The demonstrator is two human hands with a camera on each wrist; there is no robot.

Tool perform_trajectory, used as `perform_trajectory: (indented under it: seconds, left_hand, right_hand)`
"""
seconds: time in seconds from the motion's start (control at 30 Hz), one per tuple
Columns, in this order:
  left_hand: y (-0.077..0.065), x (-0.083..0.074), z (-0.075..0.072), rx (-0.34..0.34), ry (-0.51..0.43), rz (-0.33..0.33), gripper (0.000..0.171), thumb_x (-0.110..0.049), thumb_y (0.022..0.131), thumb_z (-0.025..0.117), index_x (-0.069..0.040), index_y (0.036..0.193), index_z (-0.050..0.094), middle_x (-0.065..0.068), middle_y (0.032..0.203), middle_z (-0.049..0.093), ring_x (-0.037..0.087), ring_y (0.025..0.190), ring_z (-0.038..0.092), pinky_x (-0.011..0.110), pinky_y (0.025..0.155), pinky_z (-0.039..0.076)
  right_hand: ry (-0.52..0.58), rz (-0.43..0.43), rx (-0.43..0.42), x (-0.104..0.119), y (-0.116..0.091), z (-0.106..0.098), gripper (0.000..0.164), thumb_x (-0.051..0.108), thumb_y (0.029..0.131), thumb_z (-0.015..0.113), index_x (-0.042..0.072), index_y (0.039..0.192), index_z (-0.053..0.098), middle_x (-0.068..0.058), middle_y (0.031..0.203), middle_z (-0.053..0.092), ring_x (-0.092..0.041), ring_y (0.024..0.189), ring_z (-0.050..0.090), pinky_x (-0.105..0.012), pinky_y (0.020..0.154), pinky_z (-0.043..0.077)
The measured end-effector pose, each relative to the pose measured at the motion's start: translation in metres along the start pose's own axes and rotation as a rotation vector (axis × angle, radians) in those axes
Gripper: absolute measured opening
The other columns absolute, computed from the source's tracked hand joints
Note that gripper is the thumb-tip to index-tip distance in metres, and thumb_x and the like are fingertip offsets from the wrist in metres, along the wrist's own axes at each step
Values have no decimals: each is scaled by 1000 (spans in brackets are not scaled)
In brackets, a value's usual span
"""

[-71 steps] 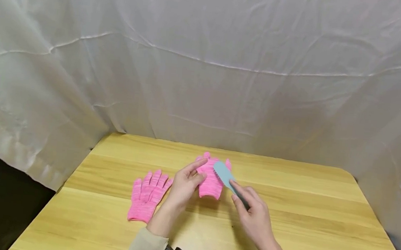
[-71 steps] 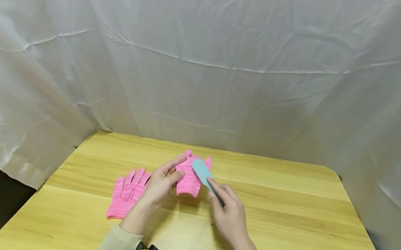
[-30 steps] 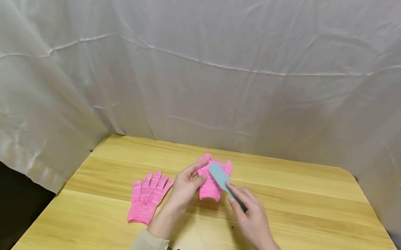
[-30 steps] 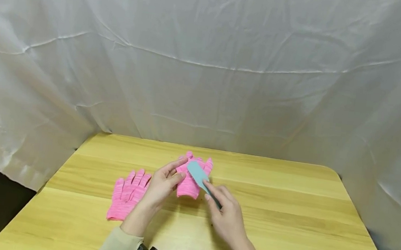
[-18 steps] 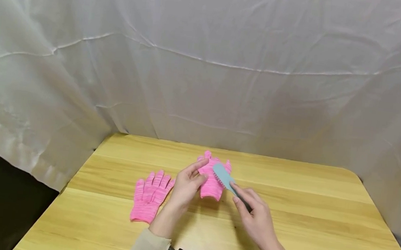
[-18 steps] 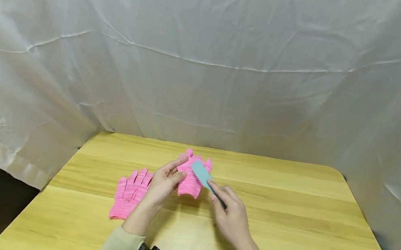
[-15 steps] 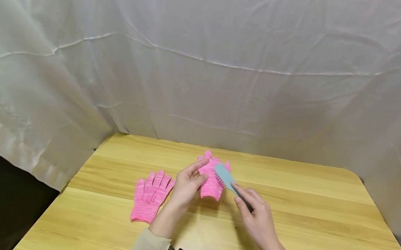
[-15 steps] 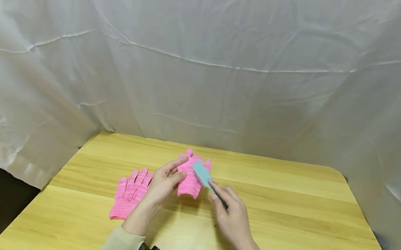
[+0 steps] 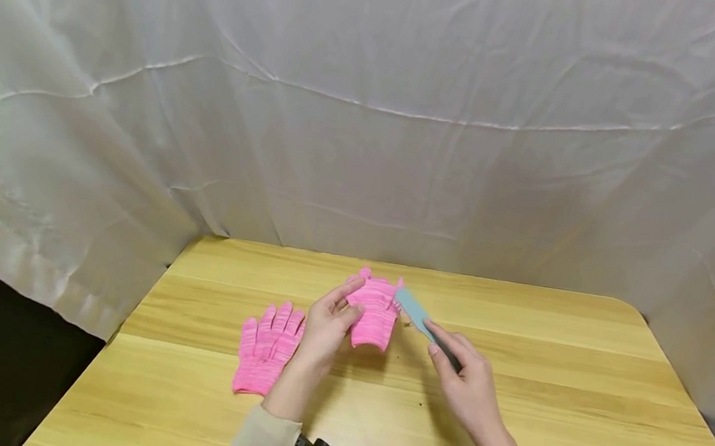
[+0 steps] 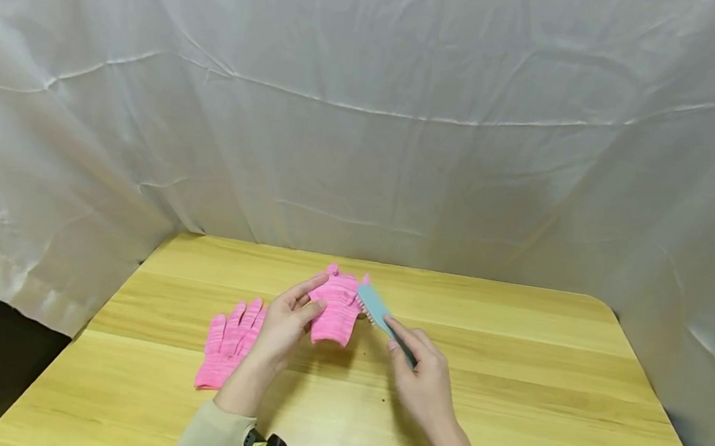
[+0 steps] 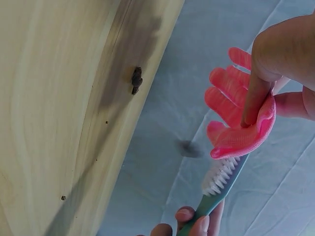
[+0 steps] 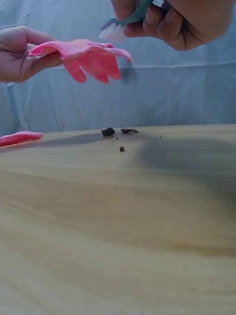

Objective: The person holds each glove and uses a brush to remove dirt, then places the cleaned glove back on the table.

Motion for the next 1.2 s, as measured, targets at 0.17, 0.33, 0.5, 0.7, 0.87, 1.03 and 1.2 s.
perform_trajectory:
  seconds: [0.17, 0.33, 0.5, 0.7, 0.87, 1.03, 1.2]
  left_hand:
    - [-1, 2, 3, 23, 7, 7, 50, 7, 97, 58, -1, 146, 56, 12, 166, 36, 31, 135, 56, 21, 93, 58]
    - [-3, 8, 11, 35, 28, 2, 49, 5, 97, 59, -2, 145, 57, 14, 166, 36, 34, 138, 53, 27, 101, 56]
    - [-5, 12, 19, 47, 61, -10, 49, 4, 96, 61, -3, 145, 59, 19, 156, 49, 24, 113, 68, 23, 85, 60]
    - [-6, 13, 20, 43, 28, -35, 52, 4, 96, 60, -3, 148, 55, 21, 139, 61, 13, 86, 69, 19, 69, 60]
    - [-6, 12, 18, 26, 27, -37, 52, 4, 96, 61, -6, 146, 57, 21, 144, 58, 9, 74, 65, 17, 60, 56]
    - [-6, 10, 17, 24, 14, -23, 52, 6, 95, 60, -5, 147, 57, 16, 162, 42, 10, 79, 66, 18, 66, 59]
    - [-6, 7, 17, 21, -3, -23, 54, 8, 95, 60, -4, 147, 56, 14, 166, 36, 17, 94, 70, 22, 75, 62]
  right_hand:
    - [21, -25, -16, 2, 0, 1, 37, 2, 98, 68, 11, 133, 72, -6, 98, 71, -10, 64, 46, -26, 49, 43]
    - [25, -101, -11, 4, -2, 7, 41, -3, 95, 69, 11, 134, 71, -3, 101, 71, -9, 67, 50, -25, 51, 47]
    - [-17, -175, 16, 5, -3, 12, 45, -2, 94, 71, 13, 136, 70, 4, 105, 71, -7, 79, 56, -22, 62, 52]
    - [-69, -198, 32, 3, -3, 15, 45, -1, 93, 73, 14, 135, 70, 4, 108, 72, -6, 85, 59, -21, 71, 54]
    - [-67, -201, 32, 1, -3, 16, 46, -1, 93, 72, 15, 136, 70, 0, 109, 73, -6, 87, 59, -21, 72, 54]
    - [-69, -212, 23, 1, -3, 16, 47, -2, 93, 72, 15, 136, 70, -2, 109, 73, -7, 88, 61, -21, 73, 54]
    - [-64, -214, 10, 0, -2, 15, 47, -3, 93, 72, 15, 136, 70, 2, 109, 72, -7, 86, 60, -20, 69, 53]
Point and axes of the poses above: each hand's wrist, its own y-axis towards the middle knuckle, its own z-axis out of the palm, x = y × z, the point moved 2 cm from there along y, towards the middle knuckle
